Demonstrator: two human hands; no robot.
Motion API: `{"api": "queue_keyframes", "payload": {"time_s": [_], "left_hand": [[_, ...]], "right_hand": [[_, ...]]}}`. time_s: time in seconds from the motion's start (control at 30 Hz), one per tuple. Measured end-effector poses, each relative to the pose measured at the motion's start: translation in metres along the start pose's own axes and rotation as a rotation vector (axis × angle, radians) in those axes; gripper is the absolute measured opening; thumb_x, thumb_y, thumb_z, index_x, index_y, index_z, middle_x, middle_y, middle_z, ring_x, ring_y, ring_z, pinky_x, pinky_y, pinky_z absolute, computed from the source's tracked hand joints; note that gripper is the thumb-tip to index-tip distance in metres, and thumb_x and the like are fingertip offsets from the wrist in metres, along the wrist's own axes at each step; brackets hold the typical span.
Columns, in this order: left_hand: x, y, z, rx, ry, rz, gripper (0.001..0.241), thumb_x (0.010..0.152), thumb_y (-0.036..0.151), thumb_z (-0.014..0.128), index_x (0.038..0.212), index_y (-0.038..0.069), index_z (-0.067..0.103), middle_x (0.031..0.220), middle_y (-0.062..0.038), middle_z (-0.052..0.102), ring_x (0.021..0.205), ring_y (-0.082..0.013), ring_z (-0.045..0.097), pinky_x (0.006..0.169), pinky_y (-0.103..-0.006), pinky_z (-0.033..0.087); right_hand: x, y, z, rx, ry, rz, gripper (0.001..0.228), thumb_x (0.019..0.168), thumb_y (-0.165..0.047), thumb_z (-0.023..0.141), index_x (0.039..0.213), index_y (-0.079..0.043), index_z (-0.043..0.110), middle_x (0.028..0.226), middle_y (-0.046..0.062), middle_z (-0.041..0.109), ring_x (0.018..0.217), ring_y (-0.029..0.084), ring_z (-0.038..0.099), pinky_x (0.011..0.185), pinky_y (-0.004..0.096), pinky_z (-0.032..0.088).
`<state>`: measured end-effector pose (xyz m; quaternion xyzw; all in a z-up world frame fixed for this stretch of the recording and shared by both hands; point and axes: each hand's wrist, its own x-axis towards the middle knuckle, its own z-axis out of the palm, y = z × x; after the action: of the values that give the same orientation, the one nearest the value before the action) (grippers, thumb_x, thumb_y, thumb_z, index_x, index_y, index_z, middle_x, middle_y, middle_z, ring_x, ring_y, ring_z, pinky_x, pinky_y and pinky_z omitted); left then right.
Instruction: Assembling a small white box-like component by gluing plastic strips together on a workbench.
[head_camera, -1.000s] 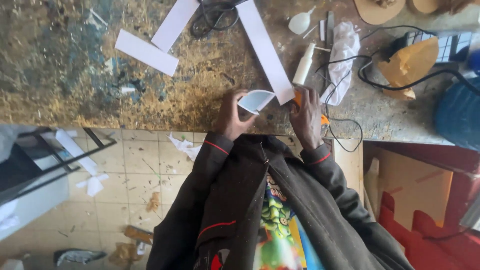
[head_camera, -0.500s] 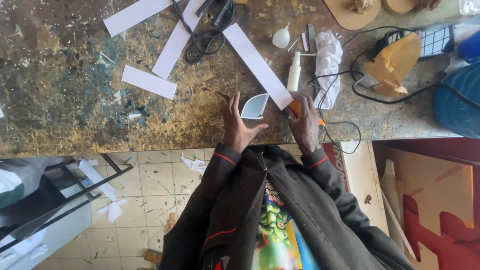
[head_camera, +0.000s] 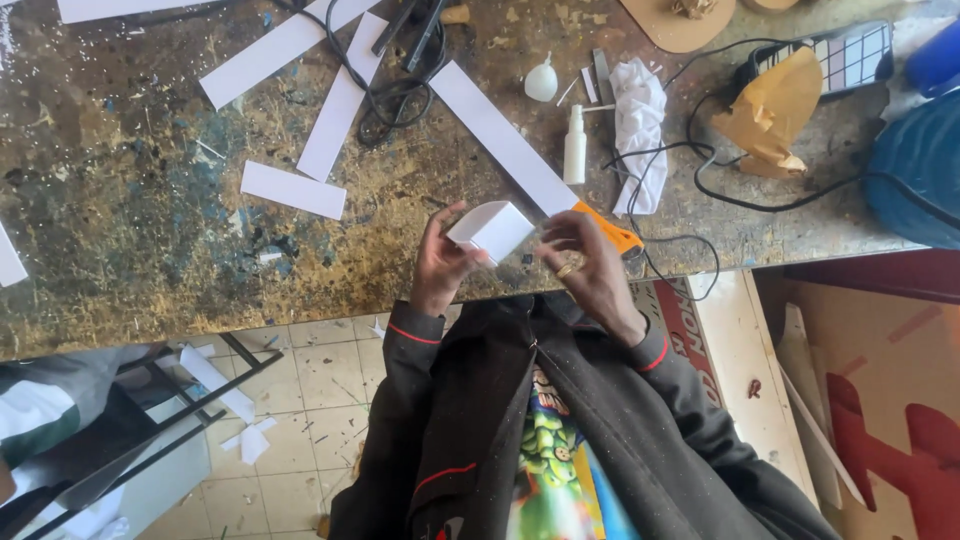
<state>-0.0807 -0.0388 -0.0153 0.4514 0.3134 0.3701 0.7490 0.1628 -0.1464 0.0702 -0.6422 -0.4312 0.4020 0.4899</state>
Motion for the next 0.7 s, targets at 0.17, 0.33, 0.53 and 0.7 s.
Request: {"api": "queue_keyframes", "payload": {"time_s": [0.17, 0.33, 0.53, 0.7], "left_hand": [[-0.004, 0.007, 0.018, -0.037, -0.050, 0.032, 0.095, 0.094, 0.018, 0.096, 0.166, 0.002, 0.036, 0.145, -0.031, 0.062, 0.122, -0.0355, 0.073, 0.087, -0.0484, 0.076], [-0.010, 0.032, 0.043, -0.036, -0.028, 0.054, 0.085, 0.099, 0.015, 0.090, 0.164, -0.001, 0.038, 0.142, -0.030, 0.061, 0.119, -0.0320, 0.073, 0.087, -0.0480, 0.078], [-0.009, 0.019, 0.048, -0.009, -0.040, 0.107, 0.079, 0.100, 0.014, 0.090, 0.162, -0.001, 0.043, 0.141, -0.030, 0.061, 0.123, -0.0353, 0.072, 0.091, -0.0491, 0.078], [-0.014, 0.021, 0.061, 0.099, -0.034, 0.150, 0.080, 0.098, 0.015, 0.092, 0.162, -0.001, 0.047, 0.146, -0.026, 0.062, 0.137, -0.0320, 0.063, 0.115, -0.0528, 0.062]], "right_hand": [[0.006, -0.017, 0.015, 0.126, -0.191, -0.009, 0.090, 0.085, -0.019, 0.101, 0.160, -0.001, 0.055, 0.140, 0.034, 0.069, 0.133, 0.055, 0.071, 0.111, 0.067, 0.060], [0.005, -0.028, 0.013, 0.202, -0.246, 0.015, 0.090, 0.091, -0.013, 0.095, 0.165, 0.002, 0.047, 0.148, 0.040, 0.064, 0.141, 0.061, 0.062, 0.115, 0.073, 0.055], [-0.003, -0.011, 0.020, 0.304, -0.185, 0.028, 0.095, 0.093, -0.021, 0.094, 0.170, 0.001, 0.042, 0.156, 0.042, 0.056, 0.148, 0.064, 0.054, 0.116, 0.075, 0.054], [-0.006, 0.003, 0.023, 0.331, -0.112, -0.001, 0.085, 0.094, -0.025, 0.093, 0.162, 0.003, 0.049, 0.145, 0.037, 0.062, 0.142, 0.056, 0.060, 0.099, 0.070, 0.065]]}}
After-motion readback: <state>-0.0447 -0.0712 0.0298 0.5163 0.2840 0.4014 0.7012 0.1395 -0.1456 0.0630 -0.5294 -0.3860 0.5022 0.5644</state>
